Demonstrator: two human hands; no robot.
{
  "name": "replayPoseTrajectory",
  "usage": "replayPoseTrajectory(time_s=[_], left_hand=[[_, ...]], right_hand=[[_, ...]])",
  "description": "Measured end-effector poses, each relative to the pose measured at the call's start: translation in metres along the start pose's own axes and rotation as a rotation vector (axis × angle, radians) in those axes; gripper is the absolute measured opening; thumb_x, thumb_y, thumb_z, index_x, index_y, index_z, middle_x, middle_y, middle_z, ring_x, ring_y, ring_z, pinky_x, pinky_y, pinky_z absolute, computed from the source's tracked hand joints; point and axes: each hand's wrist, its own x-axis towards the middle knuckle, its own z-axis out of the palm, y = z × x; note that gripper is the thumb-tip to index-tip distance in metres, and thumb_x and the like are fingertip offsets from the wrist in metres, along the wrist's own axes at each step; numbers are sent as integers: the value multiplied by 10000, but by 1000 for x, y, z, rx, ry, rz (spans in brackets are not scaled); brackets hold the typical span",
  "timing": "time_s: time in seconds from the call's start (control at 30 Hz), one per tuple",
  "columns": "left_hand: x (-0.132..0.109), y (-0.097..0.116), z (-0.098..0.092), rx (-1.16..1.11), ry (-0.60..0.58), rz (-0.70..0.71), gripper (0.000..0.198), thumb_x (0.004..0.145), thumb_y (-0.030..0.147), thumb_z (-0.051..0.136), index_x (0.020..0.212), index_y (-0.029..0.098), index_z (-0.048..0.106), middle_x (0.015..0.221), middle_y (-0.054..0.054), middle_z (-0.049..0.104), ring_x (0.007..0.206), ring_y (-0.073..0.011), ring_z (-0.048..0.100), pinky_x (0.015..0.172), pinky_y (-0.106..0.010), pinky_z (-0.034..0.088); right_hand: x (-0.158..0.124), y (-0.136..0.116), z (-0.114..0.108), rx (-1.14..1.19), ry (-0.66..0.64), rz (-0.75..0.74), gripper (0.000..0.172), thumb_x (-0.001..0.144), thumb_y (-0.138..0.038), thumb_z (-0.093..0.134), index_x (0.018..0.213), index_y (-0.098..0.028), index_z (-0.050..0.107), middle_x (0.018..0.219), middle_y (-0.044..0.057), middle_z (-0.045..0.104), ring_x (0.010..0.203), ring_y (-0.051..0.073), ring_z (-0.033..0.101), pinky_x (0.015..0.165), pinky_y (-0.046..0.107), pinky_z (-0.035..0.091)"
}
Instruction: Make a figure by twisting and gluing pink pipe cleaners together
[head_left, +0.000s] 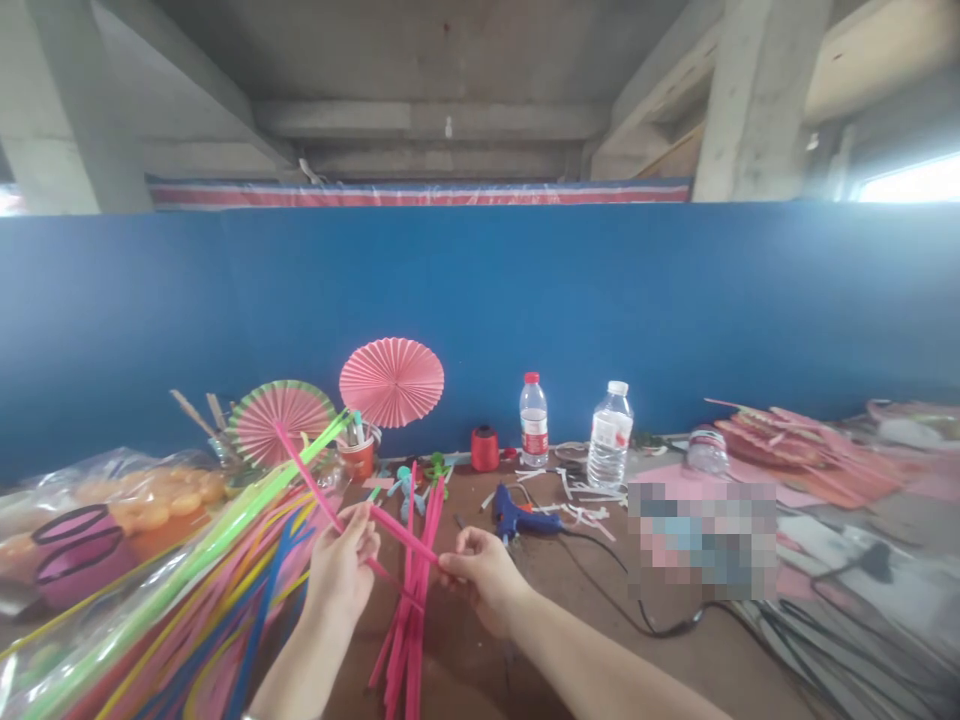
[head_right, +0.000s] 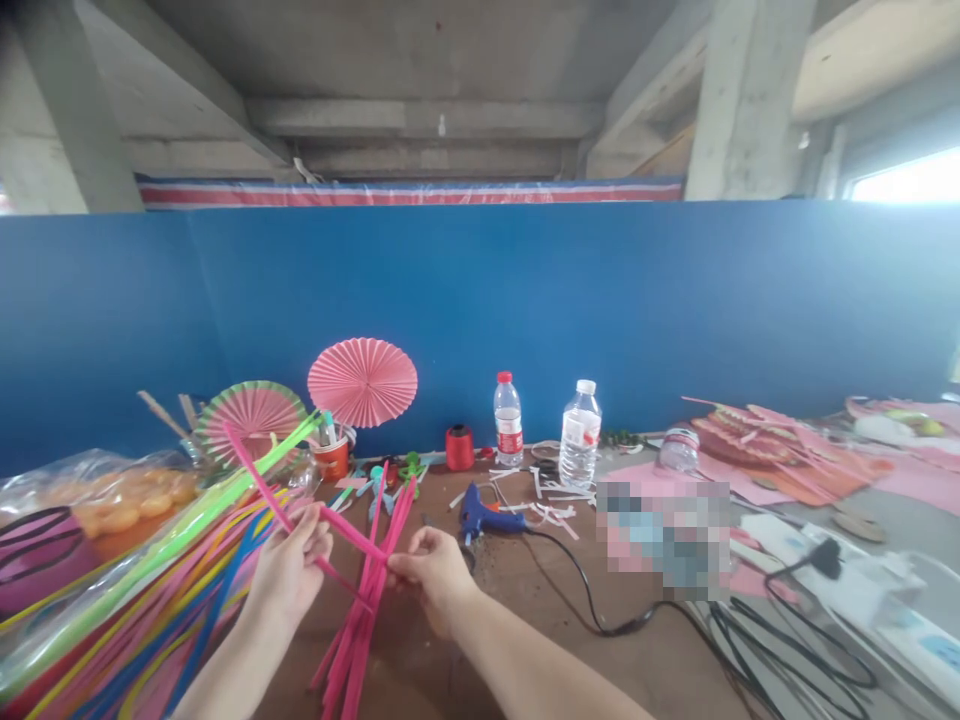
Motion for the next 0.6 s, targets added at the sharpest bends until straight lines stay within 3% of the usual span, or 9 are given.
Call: replayPoseTrajectory(time_s=[0.17,0.37,0.6], left_hand=[[4,3,-3,6,-60,-36,285,449,145,838,613,121,606,413,105,386,348,-3,335,316,-101,290],[7,1,-6,14,-90,-34,300,429,89,835,597,127,589,438,103,396,362,-1,336,324,-96,300],[14,3,-16,48,-123,-93,263,503,148,822,638,107,600,433,105,363,352,-5,318,314,-109,287]], right_hand=[[-1,1,-4,-100,-89,146,342,367,-241,843,589,-91,631,468,-7,594,415,73,526,446,195,371],[-1,1,-12,-220,-217,275,329,421,-328,832,593,-84,694,456,2,593,386,61,488,409,193,338],[3,-2,-14,-288,-207,201,308,413,-341,831,562,-106,698,456,-9,602,397,53,473,427,194,337]])
